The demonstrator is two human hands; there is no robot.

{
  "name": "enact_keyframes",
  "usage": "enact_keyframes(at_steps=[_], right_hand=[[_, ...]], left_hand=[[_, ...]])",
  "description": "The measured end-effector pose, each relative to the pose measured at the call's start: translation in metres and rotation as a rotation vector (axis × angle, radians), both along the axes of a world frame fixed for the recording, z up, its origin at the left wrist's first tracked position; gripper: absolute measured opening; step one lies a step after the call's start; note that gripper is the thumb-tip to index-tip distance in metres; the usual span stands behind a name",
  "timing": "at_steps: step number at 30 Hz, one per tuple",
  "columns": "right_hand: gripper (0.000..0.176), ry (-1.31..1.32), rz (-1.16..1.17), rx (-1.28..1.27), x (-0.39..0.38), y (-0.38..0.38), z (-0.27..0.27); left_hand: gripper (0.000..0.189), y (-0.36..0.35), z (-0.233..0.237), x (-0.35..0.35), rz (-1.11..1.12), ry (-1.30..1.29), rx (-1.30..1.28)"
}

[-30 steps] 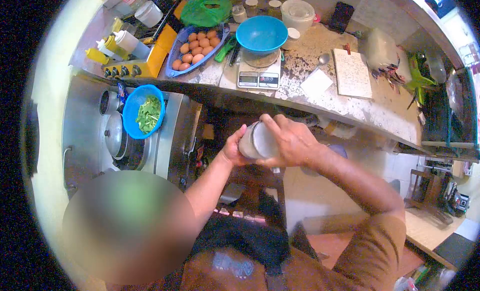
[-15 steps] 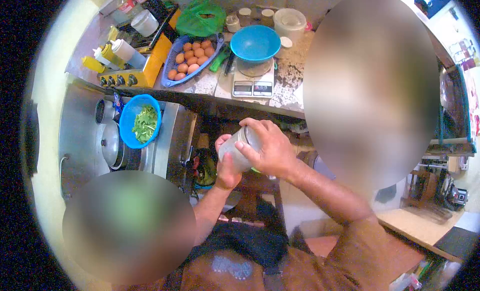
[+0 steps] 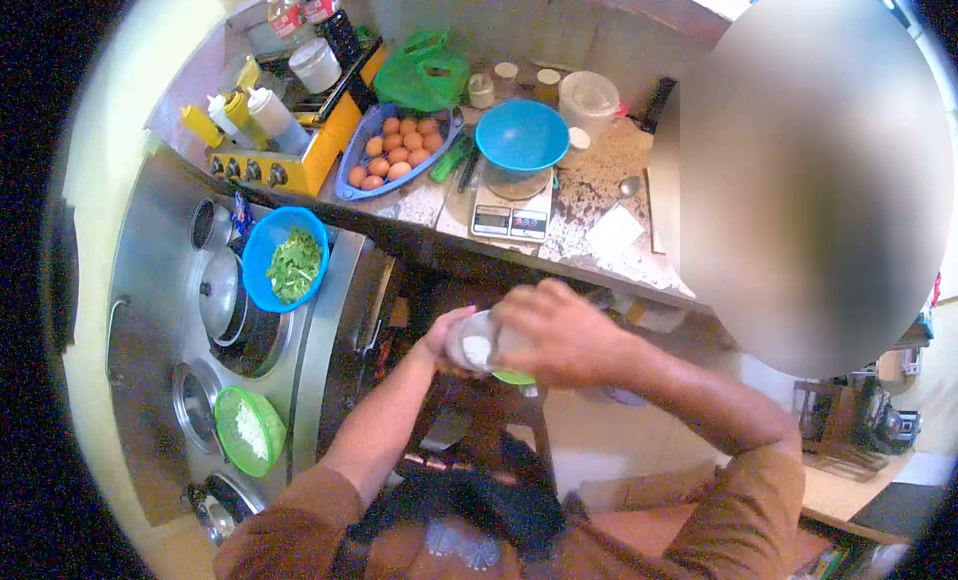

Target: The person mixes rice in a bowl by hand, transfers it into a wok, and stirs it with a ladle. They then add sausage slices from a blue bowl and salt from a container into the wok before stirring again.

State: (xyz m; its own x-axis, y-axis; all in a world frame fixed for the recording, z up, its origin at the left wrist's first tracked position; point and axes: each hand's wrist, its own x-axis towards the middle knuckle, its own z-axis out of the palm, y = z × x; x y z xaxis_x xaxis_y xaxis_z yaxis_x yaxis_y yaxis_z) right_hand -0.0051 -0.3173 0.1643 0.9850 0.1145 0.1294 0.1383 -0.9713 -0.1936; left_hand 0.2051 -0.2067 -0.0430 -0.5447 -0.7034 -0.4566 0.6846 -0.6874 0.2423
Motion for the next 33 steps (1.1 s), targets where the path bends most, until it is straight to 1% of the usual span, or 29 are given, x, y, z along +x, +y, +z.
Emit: enact_keyframes(at_steps=[1, 2, 3, 4, 5, 6, 7, 8, 9, 10, 12, 13, 14, 15, 16, 18, 19, 20, 22, 24, 25, 26, 27, 28, 30, 31, 33], right_hand=[[0.049, -0.076, -0.129, 0.008, -0.009, -0.021, -0.031], [0.05, 0.004, -0.377, 0.162, -0.013, -0.035, -0.027], [0.055, 0.122, -0.621, 0.07, -0.018, -0.059, -0.039], [0.062, 0.102, -0.715, 0.088, -0.026, -0.089, -0.062], [0.068, 0.18, -0.865, 0.035, -0.028, -0.114, -0.085], [0.071, 0.205, -0.934, -0.174, -0.03, -0.127, -0.103], [0.071, 0.127, -1.019, -0.145, -0.024, -0.137, -0.122], [0.071, 0.051, -1.1, -0.112, -0.011, -0.143, -0.143], [0.072, 0.016, -1.183, 0.12, 0.007, -0.153, -0.174], [0.073, -0.019, -1.254, 0.358, 0.028, -0.16, -0.196], [0.073, 0.249, -1.25, 0.594, 0.064, -0.157, -0.207], [0.073, 0.248, -1.256, 0.6, 0.078, -0.15, -0.214], [0.069, 0.081, -1.301, 0.594, 0.089, -0.143, -0.222], [0.065, -0.085, -1.337, 0.585, 0.096, -0.139, -0.227], [0.065, -0.081, -1.333, 0.592, 0.101, -0.137, -0.23], [0.056, -0.146, -1.266, 0.354, 0.119, -0.133, -0.237], [0.049, -0.136, -1.216, 0.393, 0.121, -0.138, -0.238], [0.049, -0.136, -1.208, 0.403, 0.121, -0.145, -0.239], [0.04, -0.252, -1.404, 0.465, 0.114, -0.164, -0.239], [0.031, -0.254, -1.511, 0.409, 0.103, -0.178, -0.23], [0.031, -0.252, -1.507, 0.419, 0.098, -0.184, -0.23], [0.033, -0.283, -1.474, 0.34, 0.093, -0.192, -0.229], [0.035, -0.317, -1.436, 0.258, 0.093, -0.198, -0.227], [0.035, -0.324, -1.428, 0.256, 0.097, -0.203, -0.232], [0.031, -0.259, -1.516, 0.268, 0.103, -0.211, -0.238], [0.031, -0.269, -1.515, 0.26, 0.105, -0.22, -0.247], [0.028, -0.03, -1.618, 0.364, 0.107, -0.234, -0.263]], left_hand=[[0.064, 0.009, -0.012, 0.008, 0.003, 0.004, 0.074], [0.067, 0.021, -0.02, 0.015, 0.005, 0.008, 0.15], [0.071, 0.031, -0.02, 0.019, 0.025, -0.07, 0.181], [0.07, 0.039, -0.004, 0.019, 0.056, -0.14, 0.166], [0.07, 0.047, -0.002, 0.017, 0.125, -0.112, 0.224], [0.07, 0.056, -0.003, 0.016, 0.192, -0.085, 0.279], [0.069, 0.068, -0.006, 0.022, 0.194, -0.056, 0.203], [0.068, 0.076, 0.002, 0.022, 0.258, -0.018, 0.279], [0.067, 0.085, 0.01, 0.022, 0.325, 0.019, 0.353], [0.063, 0.092, 0.023, 0.022, 0.387, 0.001, 0.477], [0.063, 0.115, 0.003, 0.03, 0.419, -0.072, 0.431], [0.063, 0.126, 0.0, 0.033, 0.441, -0.084, 0.415], [0.064, 0.134, -0.001, 0.038, 0.464, -0.094, 0.396], [0.066, 0.14, -0.003, 0.044, 0.466, -0.035, 0.411], [0.068, 0.145, -0.003, 0.049, 0.466, 0.023, 0.427], [0.069, 0.158, -0.004, 0.054, 0.502, 0.028, 0.338], [0.068, 0.164, -0.004, 0.057, 0.52, 0.023, 0.308], [0.068, 0.169, -0.004, 0.059, 0.539, 0.018, 0.278], [0.066, 0.171, -0.005, 0.059, 0.565, 0.034, 0.256], [0.065, 0.178, -0.018, 0.059, 0.617, 0.031, 0.28], [0.065, 0.18, -0.018, 0.059, 0.641, 0.024, 0.299], [0.065, 0.178, -0.011, 0.057, 0.664, 0.017, 0.317], [0.066, 0.176, -0.003, 0.053, 0.61, -0.01, 0.267], [0.066, 0.172, 0.008, 0.051, 0.555, -0.036, 0.214], [0.067, 0.174, 0.011, 0.051, 0.556, -0.053, 0.243], [0.068, 0.179, 0.009, 0.052, 0.566, -0.025, 0.247], [0.069, 0.182, 0.009, 0.052, 0.591, 0.06, 0.254]])
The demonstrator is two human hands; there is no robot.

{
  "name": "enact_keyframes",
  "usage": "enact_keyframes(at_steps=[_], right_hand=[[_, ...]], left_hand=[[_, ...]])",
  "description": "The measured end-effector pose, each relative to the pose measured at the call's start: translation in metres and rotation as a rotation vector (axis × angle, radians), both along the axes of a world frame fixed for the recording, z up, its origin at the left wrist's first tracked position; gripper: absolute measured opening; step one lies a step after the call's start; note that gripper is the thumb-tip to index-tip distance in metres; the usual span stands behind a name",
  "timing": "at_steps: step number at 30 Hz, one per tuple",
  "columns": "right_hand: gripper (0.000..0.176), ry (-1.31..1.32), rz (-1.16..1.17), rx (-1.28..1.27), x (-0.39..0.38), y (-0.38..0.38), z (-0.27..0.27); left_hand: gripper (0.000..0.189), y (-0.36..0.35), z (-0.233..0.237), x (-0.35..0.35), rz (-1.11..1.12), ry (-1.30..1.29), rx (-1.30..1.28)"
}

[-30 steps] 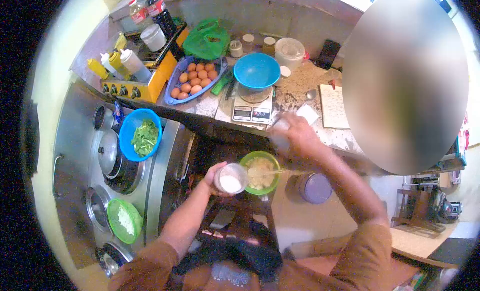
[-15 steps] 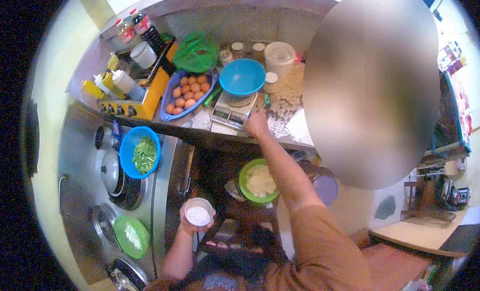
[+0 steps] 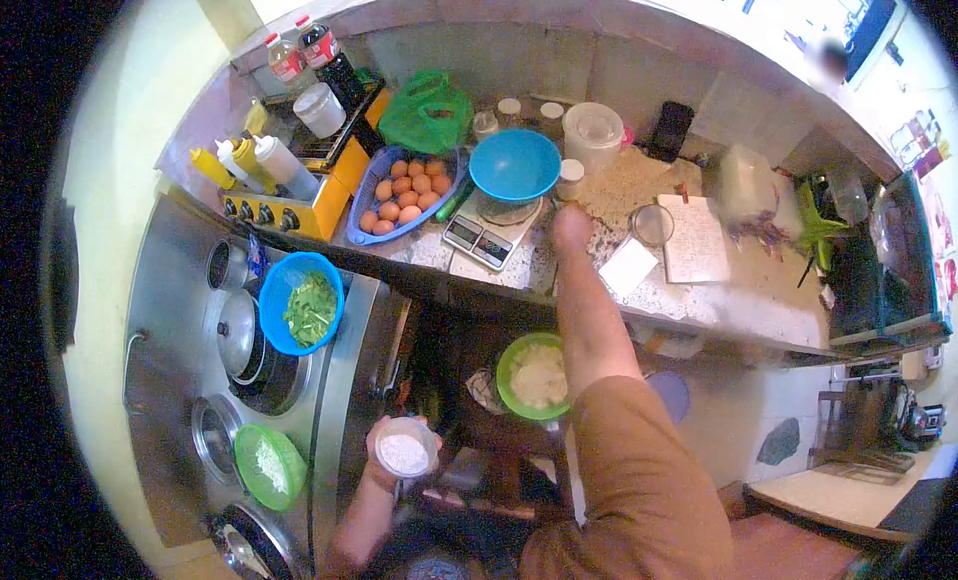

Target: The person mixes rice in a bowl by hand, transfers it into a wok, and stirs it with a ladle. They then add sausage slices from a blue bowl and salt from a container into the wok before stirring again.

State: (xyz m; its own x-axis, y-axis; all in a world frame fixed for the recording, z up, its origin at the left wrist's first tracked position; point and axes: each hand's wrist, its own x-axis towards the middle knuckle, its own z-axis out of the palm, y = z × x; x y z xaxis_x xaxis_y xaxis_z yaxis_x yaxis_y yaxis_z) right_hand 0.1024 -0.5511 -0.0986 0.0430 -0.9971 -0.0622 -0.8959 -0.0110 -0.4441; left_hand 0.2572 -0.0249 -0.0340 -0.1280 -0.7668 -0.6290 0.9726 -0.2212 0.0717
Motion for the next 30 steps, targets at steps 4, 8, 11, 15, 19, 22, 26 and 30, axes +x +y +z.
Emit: enact_keyframes(at_steps=[4, 8, 11, 15, 19, 22, 26, 30], right_hand=[[0.028, -0.009, 0.093, 0.032, -0.024, 0.041, 0.036], [0.026, -0.343, 0.137, 0.079, -0.085, 0.116, 0.014], [0.026, -0.677, 0.078, 0.175, -0.09, 0.218, 0.051], [0.024, -0.7, 0.829, 0.228, -0.01, 0.324, 0.235], [0.019, -0.346, 1.519, -0.05, 0.083, 0.438, 0.341], [0.019, -0.286, 1.775, -0.371, 0.133, 0.541, 0.353], [0.014, -0.169, 1.979, -0.585, 0.183, 0.673, 0.355], [0.009, -0.149, 2.146, -0.661, 0.233, 0.79, 0.351]], left_hand=[[0.068, 0.011, 0.008, 0.002, 0.047, -0.023, -0.057], [0.068, 0.015, 0.05, -0.001, 0.108, -0.038, -0.363], [0.07, 0.039, 0.056, 0.013, 0.226, -0.093, -0.401], [0.072, 0.094, 0.071, 0.041, 0.524, -0.124, -0.274], [0.069, 0.189, 0.077, 0.071, 0.675, -0.172, -0.464], [0.068, 0.259, 0.113, 0.077, 0.919, -0.257, -0.342], [0.068, 0.385, 0.112, 0.088, 1.052, -0.356, -0.409], [0.061, 0.507, 0.125, 0.103, 1.204, -0.439, -0.423]])
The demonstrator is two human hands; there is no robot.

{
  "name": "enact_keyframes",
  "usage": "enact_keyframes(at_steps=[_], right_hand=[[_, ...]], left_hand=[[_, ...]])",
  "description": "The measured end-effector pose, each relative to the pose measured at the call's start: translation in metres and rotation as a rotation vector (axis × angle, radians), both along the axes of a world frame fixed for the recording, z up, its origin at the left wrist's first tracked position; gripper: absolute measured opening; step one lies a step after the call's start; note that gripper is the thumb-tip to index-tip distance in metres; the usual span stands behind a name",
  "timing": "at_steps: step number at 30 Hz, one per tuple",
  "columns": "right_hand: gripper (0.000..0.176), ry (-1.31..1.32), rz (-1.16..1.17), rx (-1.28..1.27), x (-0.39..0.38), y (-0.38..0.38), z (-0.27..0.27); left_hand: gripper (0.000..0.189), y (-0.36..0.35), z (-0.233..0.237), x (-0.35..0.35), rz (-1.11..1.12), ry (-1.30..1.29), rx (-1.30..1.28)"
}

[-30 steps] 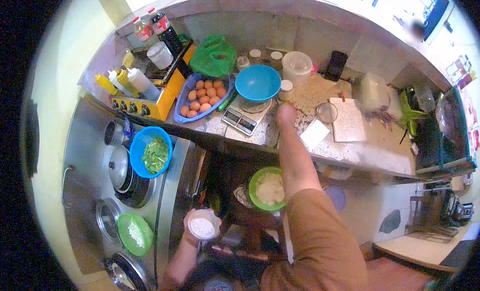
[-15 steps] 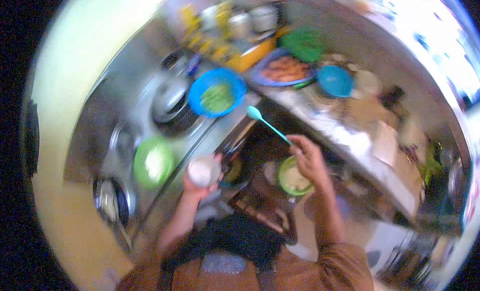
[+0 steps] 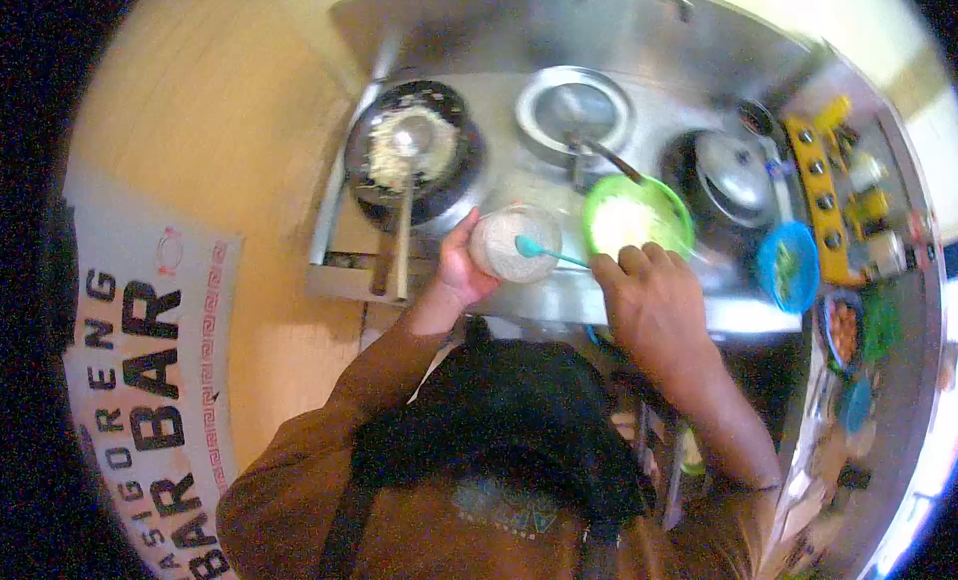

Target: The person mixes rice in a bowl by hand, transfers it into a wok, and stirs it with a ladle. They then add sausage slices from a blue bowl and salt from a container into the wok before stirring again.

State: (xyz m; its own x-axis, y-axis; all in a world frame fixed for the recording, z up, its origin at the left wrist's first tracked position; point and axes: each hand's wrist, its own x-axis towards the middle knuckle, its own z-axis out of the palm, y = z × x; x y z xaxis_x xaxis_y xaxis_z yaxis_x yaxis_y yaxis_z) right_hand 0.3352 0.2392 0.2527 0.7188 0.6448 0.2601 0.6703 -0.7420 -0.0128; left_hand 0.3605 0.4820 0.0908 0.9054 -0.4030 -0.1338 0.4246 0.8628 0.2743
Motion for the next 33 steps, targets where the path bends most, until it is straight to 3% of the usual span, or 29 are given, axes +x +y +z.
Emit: enact_keyframes(at_steps=[2, 7, 11, 13, 15, 17, 23, 27, 30, 33], right_hand=[[0.009, 0.047, 0.065, -0.068, 0.023, 0.048, -0.007], [0.01, 0.27, 0.124, -0.11, 0.056, 0.142, -0.01], [0.019, 0.595, 0.092, 0.085, 0.089, 0.175, -0.037], [0.019, 0.984, -0.016, 0.408, 0.099, 0.182, -0.053], [0.018, 1.049, -0.049, 0.449, 0.101, 0.19, -0.07], [0.02, 1.176, -0.185, 0.6, 0.101, 0.202, -0.077], [0.019, 1.147, -0.048, 0.704, 0.104, 0.232, -0.099], [0.019, 1.219, -0.072, 0.642, 0.107, 0.245, -0.106], [0.018, 1.134, 0.001, 0.677, 0.108, 0.256, -0.109], [0.019, 1.264, -0.059, 0.678, 0.115, 0.266, -0.104]], left_hand=[[0.06, 0.054, 0.0, 0.008, 0.056, 0.016, 0.161], [0.062, 0.142, 0.005, 0.018, 0.149, 0.133, 0.201], [0.062, 0.181, -0.013, 0.023, 0.193, 0.146, 0.226], [0.062, 0.192, -0.022, 0.022, 0.217, 0.177, 0.211], [0.053, 0.211, -0.033, 0.022, 0.26, 0.073, 0.073], [0.056, 0.225, -0.044, 0.022, 0.255, 0.135, 0.027], [0.059, 0.258, -0.046, 0.023, 0.231, 0.095, -0.091], [0.062, 0.27, -0.055, 0.022, 0.307, 0.113, 0.048], [0.062, 0.276, -0.042, 0.019, 0.316, 0.096, 0.11], [0.06, 0.284, -0.042, 0.018, 0.364, 0.142, 0.158]])
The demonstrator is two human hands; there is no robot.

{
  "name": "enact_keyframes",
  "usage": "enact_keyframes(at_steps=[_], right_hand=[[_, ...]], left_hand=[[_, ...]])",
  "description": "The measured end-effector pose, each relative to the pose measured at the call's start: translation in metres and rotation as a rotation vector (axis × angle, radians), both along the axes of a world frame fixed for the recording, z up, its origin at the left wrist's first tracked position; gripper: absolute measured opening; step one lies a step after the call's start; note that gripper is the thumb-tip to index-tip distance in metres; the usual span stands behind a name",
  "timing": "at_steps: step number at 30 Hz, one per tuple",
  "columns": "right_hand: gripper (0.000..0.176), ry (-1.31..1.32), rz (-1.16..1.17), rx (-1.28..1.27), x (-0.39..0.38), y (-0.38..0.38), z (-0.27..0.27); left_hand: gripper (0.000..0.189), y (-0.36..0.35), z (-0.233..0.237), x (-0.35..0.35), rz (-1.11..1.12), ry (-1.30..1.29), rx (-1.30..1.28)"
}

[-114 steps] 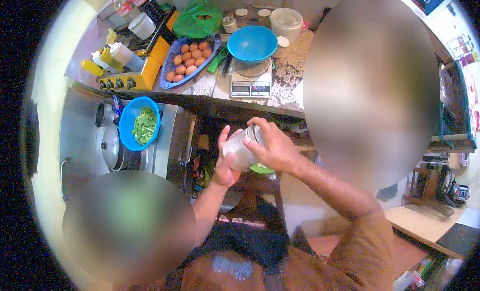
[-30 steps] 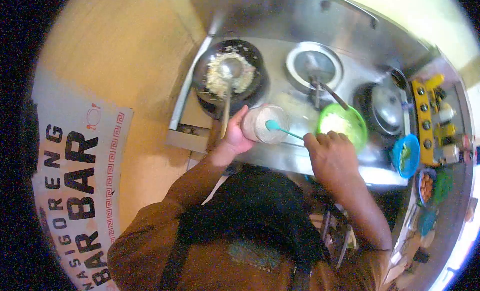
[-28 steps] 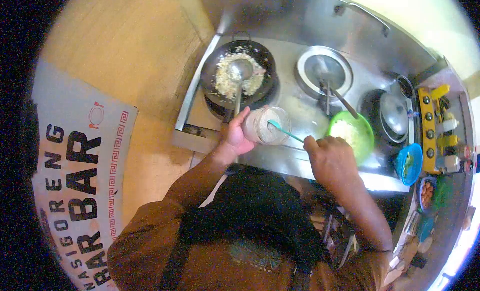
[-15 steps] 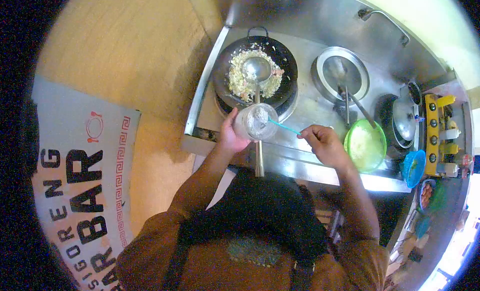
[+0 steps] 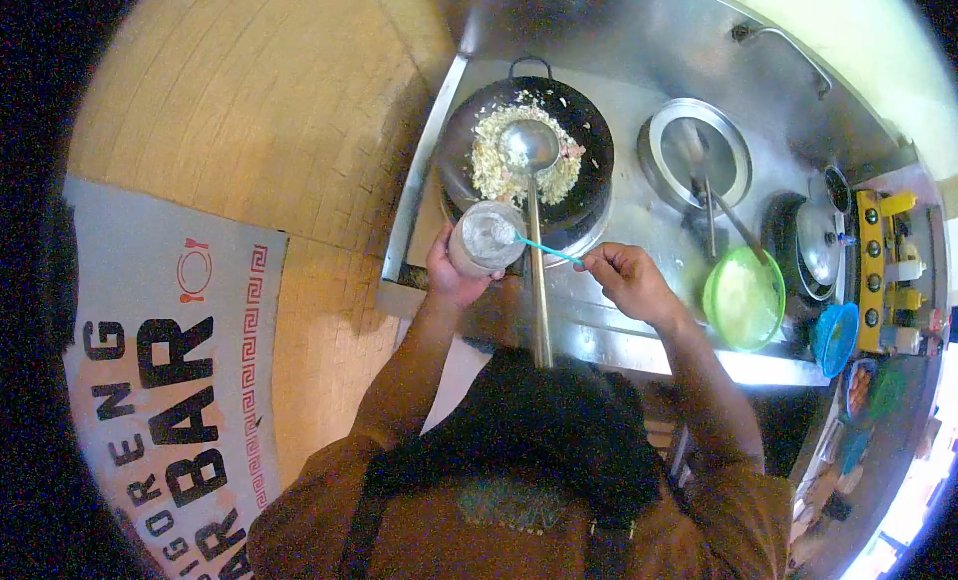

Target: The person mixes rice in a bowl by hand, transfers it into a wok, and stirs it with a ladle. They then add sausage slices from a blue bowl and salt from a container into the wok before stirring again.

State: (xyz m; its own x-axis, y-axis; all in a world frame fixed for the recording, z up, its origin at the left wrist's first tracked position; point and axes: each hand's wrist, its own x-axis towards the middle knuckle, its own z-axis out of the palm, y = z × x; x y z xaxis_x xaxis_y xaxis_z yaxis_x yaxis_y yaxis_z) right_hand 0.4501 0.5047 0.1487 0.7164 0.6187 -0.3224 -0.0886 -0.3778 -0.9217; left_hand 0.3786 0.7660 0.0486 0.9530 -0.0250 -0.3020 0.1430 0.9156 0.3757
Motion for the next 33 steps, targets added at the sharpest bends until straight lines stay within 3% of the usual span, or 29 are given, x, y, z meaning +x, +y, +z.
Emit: enact_keyframes(at_steps=[4, 6, 8, 10, 11, 15, 17, 19, 20, 22, 26, 29, 31, 33], right_hand=[[0.02, 0.045, -0.063, -0.011, 0.028, 0.022, -0.016], [0.021, 0.045, -0.066, -0.027, 0.054, 0.043, -0.039], [0.02, -0.531, 0.061, -0.209, 0.084, 0.076, -0.076], [0.021, -0.805, 0.242, -0.41, 0.1, 0.116, -0.102], [0.025, -0.862, 0.354, -0.663, 0.111, 0.129, -0.133], [0.033, -1.123, 0.265, -0.579, 0.099, 0.125, -0.115], [0.034, -1.039, 0.188, -0.478, 0.069, 0.106, -0.055], [0.033, -0.983, 0.179, -0.174, 0.038, 0.088, -0.021], [0.033, -0.98, 0.194, -0.171, 0.024, 0.086, 0.0], [0.03, -0.916, 0.449, -0.089, -0.005, 0.092, 0.031], [0.029, -0.943, 0.494, -0.362, -0.017, 0.098, 0.037], [0.021, -0.745, 0.38, -0.24, -0.014, 0.082, 0.002], [0.023, -0.296, 0.155, -0.074, -0.013, 0.067, -0.021], [0.021, -0.215, 0.063, 0.027, -0.021, 0.056, -0.026]], left_hand=[[0.059, 0.038, -0.04, -0.012, 0.13, 0.057, -0.02], [0.058, 0.057, -0.035, -0.025, 0.231, 0.142, -0.004], [0.057, 0.074, -0.038, -0.042, 0.33, 0.227, 0.011], [0.057, 0.088, -0.049, -0.061, 0.437, 0.262, -0.042], [0.057, 0.093, -0.052, -0.069, 0.445, 0.263, -0.044], [0.058, 0.099, -0.054, -0.087, 0.394, 0.101, 0.008], [0.058, 0.091, -0.051, -0.09, 0.378, 0.056, 0.023], [0.06, 0.084, -0.047, -0.078, 0.37, 0.221, 0.021], [0.06, 0.083, -0.05, -0.074, 0.382, 0.226, 0.016], [0.063, 0.086, -0.06, -0.064, 0.197, 0.085, -0.043], [0.06, 0.065, -0.028, -0.025, 0.125, -0.007, -0.053], [0.059, 0.054, -0.018, -0.01, 0.087, -0.109, 0.019], [0.058, 0.05, -0.018, -0.005, 0.074, -0.105, 0.076], [0.058, 0.047, -0.017, -0.004, 0.047, -0.089, 0.085]])
